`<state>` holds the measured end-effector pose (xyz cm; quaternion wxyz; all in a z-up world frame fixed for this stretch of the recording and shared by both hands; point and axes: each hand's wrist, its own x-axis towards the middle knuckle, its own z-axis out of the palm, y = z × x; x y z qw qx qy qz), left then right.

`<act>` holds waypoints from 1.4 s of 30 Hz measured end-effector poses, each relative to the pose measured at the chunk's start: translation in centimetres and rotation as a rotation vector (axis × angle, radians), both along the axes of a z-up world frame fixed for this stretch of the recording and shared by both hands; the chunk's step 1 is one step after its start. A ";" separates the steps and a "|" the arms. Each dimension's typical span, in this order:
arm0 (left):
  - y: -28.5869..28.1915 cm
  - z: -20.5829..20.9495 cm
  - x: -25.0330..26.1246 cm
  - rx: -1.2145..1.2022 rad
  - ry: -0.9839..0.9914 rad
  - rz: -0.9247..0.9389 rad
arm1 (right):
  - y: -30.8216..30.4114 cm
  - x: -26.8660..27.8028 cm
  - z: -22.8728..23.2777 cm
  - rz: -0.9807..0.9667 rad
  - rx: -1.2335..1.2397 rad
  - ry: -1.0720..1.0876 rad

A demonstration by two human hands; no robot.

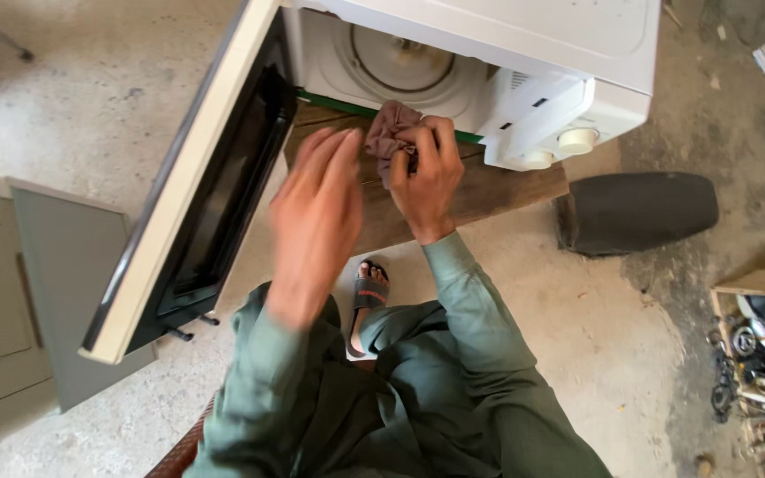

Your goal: The person removes the glass turntable from a microwave and wipes it with a cloth on both sides. After cleaning, the person places the turntable back into the microwave and wipes the interior door frame and control panel area.

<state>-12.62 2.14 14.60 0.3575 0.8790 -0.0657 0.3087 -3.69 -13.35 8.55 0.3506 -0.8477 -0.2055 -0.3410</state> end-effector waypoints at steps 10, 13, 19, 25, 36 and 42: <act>7.9 3.6 -15.9 0.186 0.155 0.555 | -0.5 0.9 -4.0 0.147 0.381 0.229; 6.8 2.1 -16.5 0.126 0.236 0.517 | -0.6 1.3 -5.4 0.300 0.686 0.446; 4.2 2.8 -17.2 -0.020 0.310 0.378 | -0.6 0.0 -5.8 0.666 1.050 0.622; 3.8 5.1 -14.3 -0.242 0.397 -0.019 | 2.0 -1.9 -4.2 0.808 0.874 0.620; 6.3 5.6 -9.4 -0.572 0.413 -0.315 | 5.2 -10.3 -4.9 0.841 0.448 0.227; 7.4 6.2 -8.3 -0.448 0.515 -0.214 | 6.7 -7.6 -5.4 0.774 0.347 0.035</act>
